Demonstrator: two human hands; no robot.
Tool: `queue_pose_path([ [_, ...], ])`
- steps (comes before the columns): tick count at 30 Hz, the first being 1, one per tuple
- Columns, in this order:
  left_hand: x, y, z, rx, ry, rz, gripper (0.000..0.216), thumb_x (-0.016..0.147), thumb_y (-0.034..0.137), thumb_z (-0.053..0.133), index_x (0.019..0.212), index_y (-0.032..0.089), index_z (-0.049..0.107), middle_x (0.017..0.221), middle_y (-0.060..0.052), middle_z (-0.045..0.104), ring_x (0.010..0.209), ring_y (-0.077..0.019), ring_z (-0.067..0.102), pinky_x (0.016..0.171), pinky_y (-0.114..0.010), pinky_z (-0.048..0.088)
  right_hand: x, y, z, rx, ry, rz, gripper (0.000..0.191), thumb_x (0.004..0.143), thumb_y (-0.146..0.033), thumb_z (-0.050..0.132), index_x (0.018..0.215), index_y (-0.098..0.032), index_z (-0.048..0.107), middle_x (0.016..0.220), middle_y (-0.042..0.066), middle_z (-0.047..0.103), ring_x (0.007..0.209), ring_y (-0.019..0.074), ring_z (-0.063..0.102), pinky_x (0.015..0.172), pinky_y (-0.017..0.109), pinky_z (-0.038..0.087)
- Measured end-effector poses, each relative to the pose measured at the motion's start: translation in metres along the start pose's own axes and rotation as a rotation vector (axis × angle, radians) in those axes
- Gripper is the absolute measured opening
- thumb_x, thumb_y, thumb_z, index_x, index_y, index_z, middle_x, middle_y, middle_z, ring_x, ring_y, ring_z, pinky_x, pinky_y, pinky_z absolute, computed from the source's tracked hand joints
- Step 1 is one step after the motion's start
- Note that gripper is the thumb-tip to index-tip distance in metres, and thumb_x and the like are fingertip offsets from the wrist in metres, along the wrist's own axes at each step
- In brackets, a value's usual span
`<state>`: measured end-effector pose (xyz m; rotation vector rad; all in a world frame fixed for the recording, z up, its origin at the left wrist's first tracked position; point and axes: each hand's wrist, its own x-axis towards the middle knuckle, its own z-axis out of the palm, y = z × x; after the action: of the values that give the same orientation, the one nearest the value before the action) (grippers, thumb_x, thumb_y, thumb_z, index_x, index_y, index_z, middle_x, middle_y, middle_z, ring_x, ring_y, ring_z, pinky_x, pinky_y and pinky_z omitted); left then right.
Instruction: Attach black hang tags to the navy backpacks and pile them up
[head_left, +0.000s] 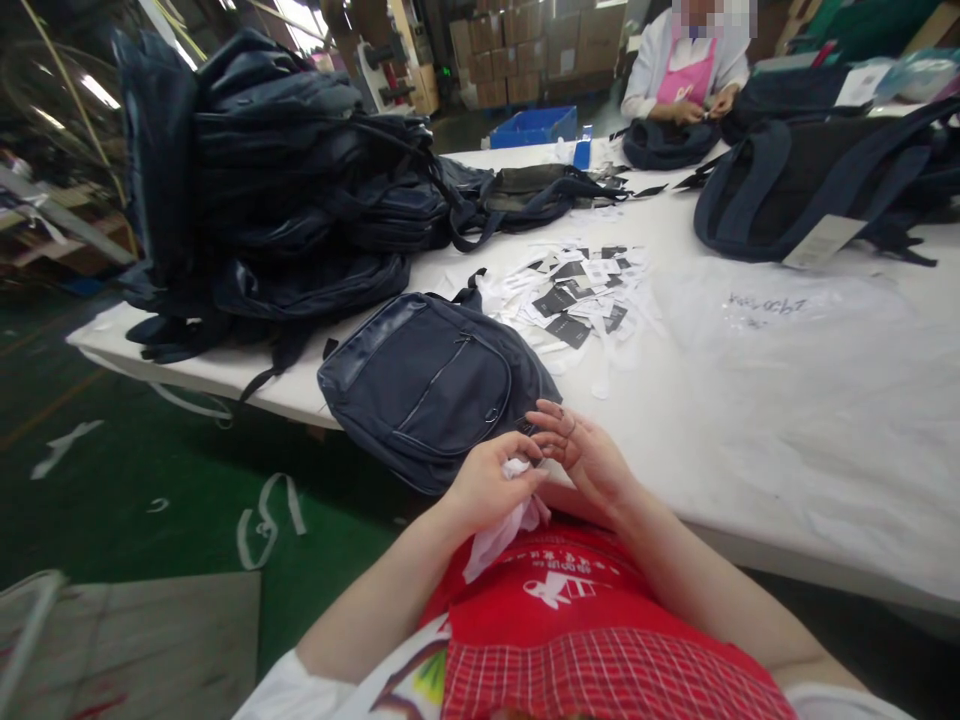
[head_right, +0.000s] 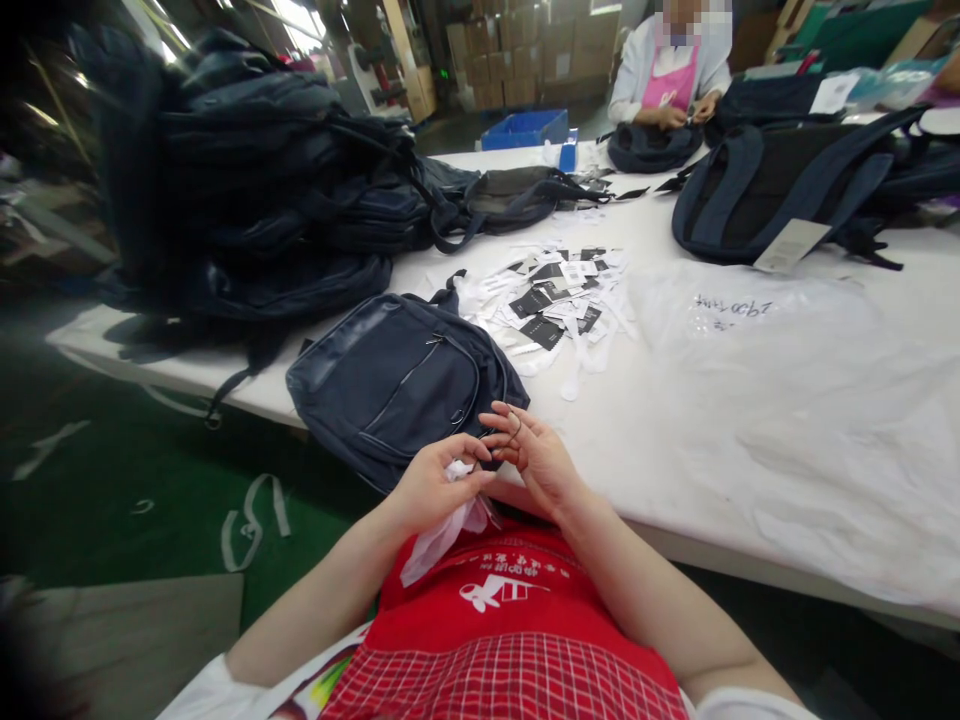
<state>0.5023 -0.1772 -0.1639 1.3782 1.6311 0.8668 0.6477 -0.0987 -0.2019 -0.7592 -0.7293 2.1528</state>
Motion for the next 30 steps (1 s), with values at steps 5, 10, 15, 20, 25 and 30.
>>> queue_pose_path([
  [5, -0.003, 0.010, -0.007, -0.052, -0.072, -0.070, 0.022, 0.081, 0.035, 0.063, 0.078, 0.015, 0.072, 0.069, -0.004, 0.068, 0.062, -0.0150, 0.061, 0.063, -0.025, 0.046, 0.007, 0.005, -0.016, -0.118, 0.034, 0.009, 0.036, 0.067, -0.035, 0.080, 0.097, -0.017, 0.070, 0.084, 0.005, 0.073, 0.066, 0.0116, 0.064, 0.064, 0.023, 0.050],
  [10, -0.001, 0.015, -0.026, -0.125, -0.183, -0.197, 0.025, 0.075, 0.038, 0.070, 0.076, 0.013, 0.072, 0.066, -0.006, 0.069, 0.060, -0.0147, 0.061, 0.060, -0.024, 0.046, 0.026, 0.016, -0.043, -0.047, 0.341, 0.069, 0.016, 0.066, -0.013, 0.073, 0.077, -0.018, 0.062, 0.076, 0.001, 0.067, 0.069, 0.0119, 0.063, 0.064, 0.022, 0.051],
  [15, 0.013, 0.008, -0.032, -0.260, -0.366, -0.256, 0.032, 0.069, 0.043, 0.075, 0.073, 0.012, 0.070, 0.062, -0.005, 0.066, 0.058, -0.0134, 0.059, 0.060, -0.024, 0.045, 0.030, 0.021, -0.046, 0.027, 0.293, 0.206, 0.005, 0.079, -0.013, 0.060, 0.082, -0.017, 0.061, 0.085, 0.007, 0.068, 0.075, 0.0154, 0.066, 0.067, 0.026, 0.055],
  [20, 0.035, -0.017, -0.023, -0.381, -0.391, -0.310, 0.036, 0.060, 0.045, 0.080, 0.069, 0.011, 0.068, 0.060, -0.003, 0.064, 0.057, -0.0122, 0.056, 0.059, -0.023, 0.042, 0.033, 0.020, -0.046, 0.047, 0.208, 0.327, 0.016, 0.089, -0.017, 0.045, 0.090, -0.014, 0.060, 0.086, 0.008, 0.068, 0.066, 0.0125, 0.064, 0.053, 0.020, 0.051],
  [25, 0.046, -0.038, -0.020, -0.475, -0.305, -0.353, 0.038, 0.059, 0.044, 0.081, 0.072, 0.011, 0.068, 0.061, -0.002, 0.062, 0.054, -0.0102, 0.053, 0.054, -0.021, 0.038, 0.038, 0.020, -0.051, 0.113, -0.019, 0.494, 0.040, 0.097, -0.029, 0.027, 0.091, -0.011, 0.062, 0.080, 0.010, 0.069, 0.062, 0.0132, 0.065, 0.052, 0.022, 0.051],
  [30, 0.051, -0.049, -0.020, -0.562, -0.204, -0.413, 0.041, 0.056, 0.044, 0.083, 0.072, 0.011, 0.066, 0.061, -0.001, 0.060, 0.050, -0.0083, 0.052, 0.051, -0.021, 0.038, 0.045, 0.025, -0.052, 0.119, -0.005, 0.521, 0.034, 0.095, -0.027, 0.035, 0.082, -0.013, 0.063, 0.062, 0.002, 0.065, 0.046, 0.0091, 0.056, 0.043, 0.017, 0.043],
])
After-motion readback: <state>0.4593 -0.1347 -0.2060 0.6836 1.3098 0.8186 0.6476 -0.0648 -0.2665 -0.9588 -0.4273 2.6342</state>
